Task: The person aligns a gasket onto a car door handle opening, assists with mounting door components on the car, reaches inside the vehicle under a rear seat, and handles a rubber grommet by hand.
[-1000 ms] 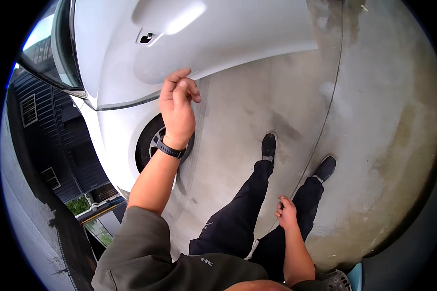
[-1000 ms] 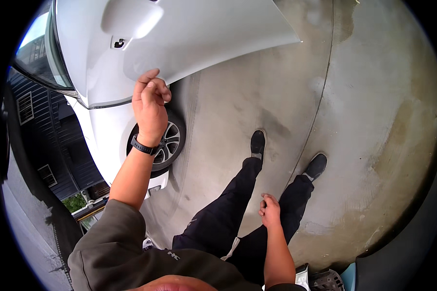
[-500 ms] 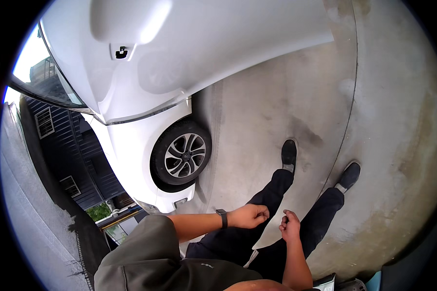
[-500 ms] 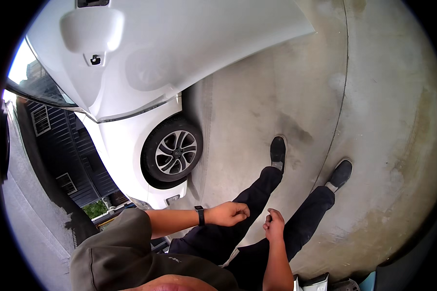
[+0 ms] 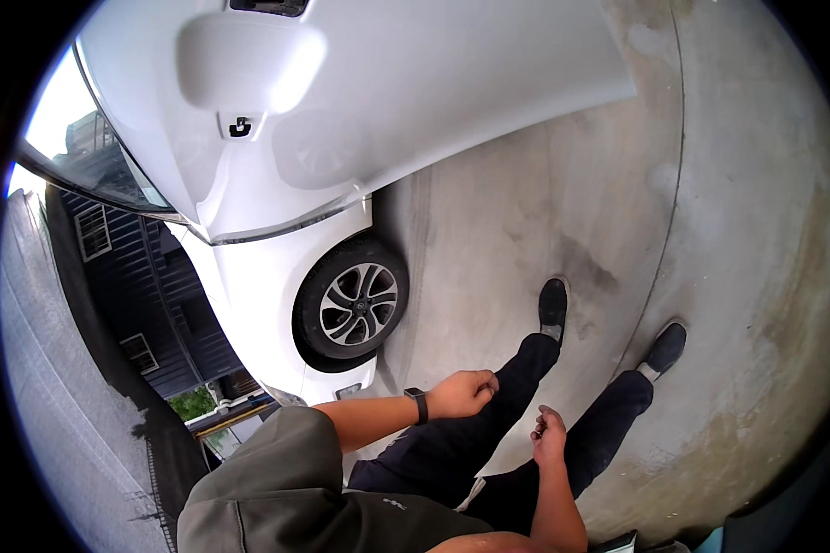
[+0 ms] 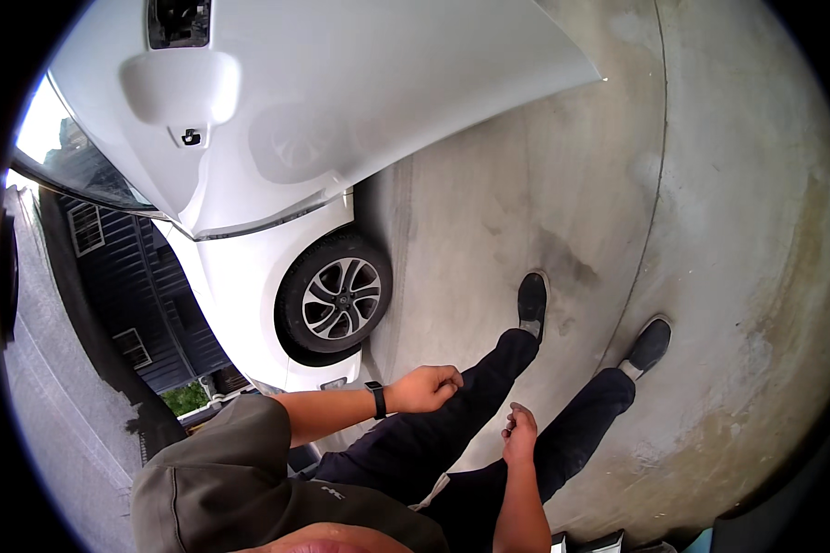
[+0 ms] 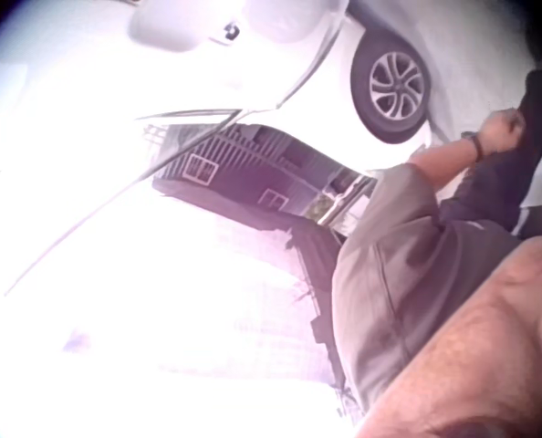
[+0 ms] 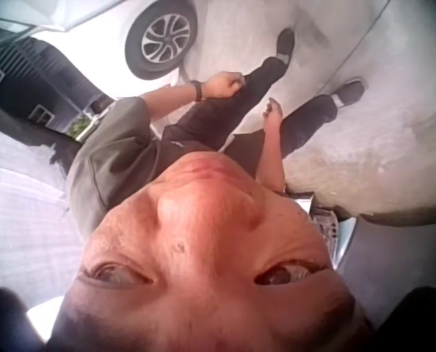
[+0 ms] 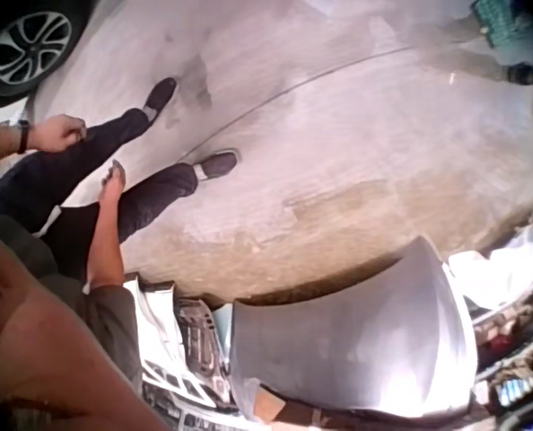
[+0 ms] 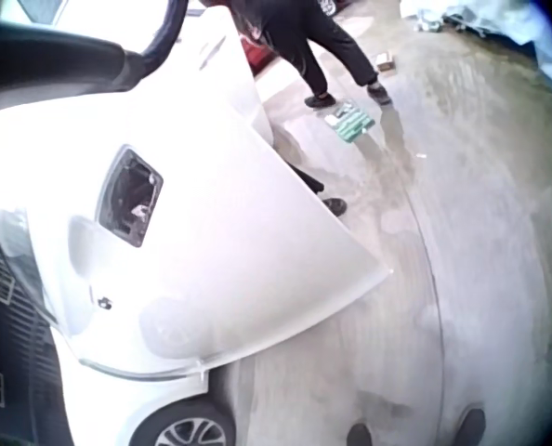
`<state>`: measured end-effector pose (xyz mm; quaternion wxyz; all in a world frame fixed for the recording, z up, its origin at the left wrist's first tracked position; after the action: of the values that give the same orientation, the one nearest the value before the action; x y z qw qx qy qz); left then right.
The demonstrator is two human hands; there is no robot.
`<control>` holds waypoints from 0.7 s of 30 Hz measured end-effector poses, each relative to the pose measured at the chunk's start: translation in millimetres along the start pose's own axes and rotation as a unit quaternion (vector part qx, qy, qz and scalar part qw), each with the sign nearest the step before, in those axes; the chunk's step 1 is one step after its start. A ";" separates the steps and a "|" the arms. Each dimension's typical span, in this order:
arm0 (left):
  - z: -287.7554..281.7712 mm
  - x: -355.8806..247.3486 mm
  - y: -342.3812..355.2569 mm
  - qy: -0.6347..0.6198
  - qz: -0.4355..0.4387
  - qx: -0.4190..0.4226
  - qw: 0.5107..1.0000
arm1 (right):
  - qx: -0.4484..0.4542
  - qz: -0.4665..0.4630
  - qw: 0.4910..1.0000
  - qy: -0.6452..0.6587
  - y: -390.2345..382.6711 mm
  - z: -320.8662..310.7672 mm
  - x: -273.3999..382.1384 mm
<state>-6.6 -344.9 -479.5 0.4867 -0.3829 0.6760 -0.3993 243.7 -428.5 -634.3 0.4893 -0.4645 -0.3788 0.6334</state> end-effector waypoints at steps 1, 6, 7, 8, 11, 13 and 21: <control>3.6 -1.4 -0.2 -0.001 0.001 0.000 1.000 | 0.005 -0.001 1.000 0.012 0.2 1.2 3.0; 21.6 -7.0 2.4 -0.005 0.009 0.034 0.999 | 0.028 -0.003 1.000 0.010 3.8 -1.6 -0.2; 22.2 -4.5 2.6 -0.006 0.008 0.032 0.999 | 0.037 -0.004 0.999 0.012 3.2 1.2 0.1; 22.3 -0.4 3.4 -0.007 0.007 0.031 0.999 | 0.037 -0.003 0.999 0.011 3.0 2.3 0.0; 20.1 5.0 5.1 0.006 0.013 0.019 1.000 | 0.034 -0.002 0.999 0.013 1.4 3.5 0.1; 20.1 7.5 5.8 0.005 -0.002 0.025 1.000 | 0.045 -0.005 0.999 0.016 0.4 5.4 1.6; 20.1 9.8 2.7 0.000 0.005 0.021 1.000 | 0.050 -0.002 0.999 0.014 0.7 6.1 0.9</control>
<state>10.2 -356.1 -489.6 0.4966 -0.3689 0.6698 -0.4106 237.6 -427.9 -633.4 0.5189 -0.4476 -0.3402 0.6439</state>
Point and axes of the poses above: each hand's wrist, its own y-axis towards the middle knuckle, its own z-axis out of the palm, x = y × z, the point moved 10 cm from there along y, towards the middle knuckle, and after that the axes turned 5 degrees about -y, right-handed, at the moved point
